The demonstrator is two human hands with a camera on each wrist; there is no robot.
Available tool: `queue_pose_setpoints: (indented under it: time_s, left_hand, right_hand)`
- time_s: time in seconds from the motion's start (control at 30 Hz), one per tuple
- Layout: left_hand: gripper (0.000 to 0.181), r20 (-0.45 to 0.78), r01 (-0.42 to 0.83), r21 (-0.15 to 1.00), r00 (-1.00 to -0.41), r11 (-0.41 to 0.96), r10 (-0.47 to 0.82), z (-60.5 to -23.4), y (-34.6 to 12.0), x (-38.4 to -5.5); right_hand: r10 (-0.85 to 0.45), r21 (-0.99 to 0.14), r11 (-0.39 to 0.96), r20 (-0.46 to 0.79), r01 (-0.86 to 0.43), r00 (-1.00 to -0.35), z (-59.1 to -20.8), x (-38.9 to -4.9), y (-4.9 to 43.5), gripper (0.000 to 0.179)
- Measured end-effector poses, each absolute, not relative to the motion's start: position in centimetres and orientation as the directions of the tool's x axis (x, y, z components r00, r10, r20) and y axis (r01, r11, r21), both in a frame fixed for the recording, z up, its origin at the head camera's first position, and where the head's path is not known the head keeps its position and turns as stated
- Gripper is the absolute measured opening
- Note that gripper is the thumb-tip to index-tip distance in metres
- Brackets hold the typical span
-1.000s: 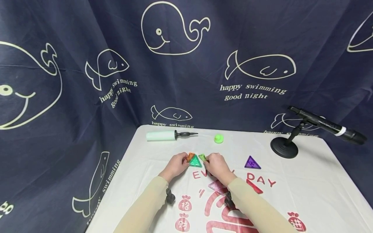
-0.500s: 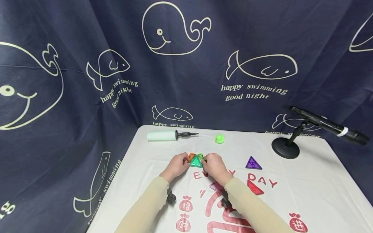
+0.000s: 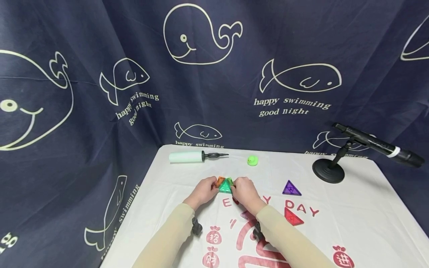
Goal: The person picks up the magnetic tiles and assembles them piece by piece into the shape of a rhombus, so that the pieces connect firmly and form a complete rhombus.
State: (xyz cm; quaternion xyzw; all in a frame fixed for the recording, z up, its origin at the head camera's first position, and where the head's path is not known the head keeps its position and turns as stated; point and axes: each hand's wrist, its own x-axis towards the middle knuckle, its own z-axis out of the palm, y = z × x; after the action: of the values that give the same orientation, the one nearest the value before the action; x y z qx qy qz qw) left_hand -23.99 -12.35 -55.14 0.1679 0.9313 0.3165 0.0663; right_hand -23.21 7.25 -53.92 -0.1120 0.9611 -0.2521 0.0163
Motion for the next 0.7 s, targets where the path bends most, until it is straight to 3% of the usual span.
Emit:
queue_pose_setpoints:
  time_s: [0.7]
  left_hand:
    - [0.013,-0.024,0.307,0.564,-0.922,0.767,0.387,-55.27,-12.32,-24.08]
  right_hand:
    - [-0.254,-0.453,0.858,0.035,-0.242,-0.967,-54.33,-23.02,7.1,0.02]
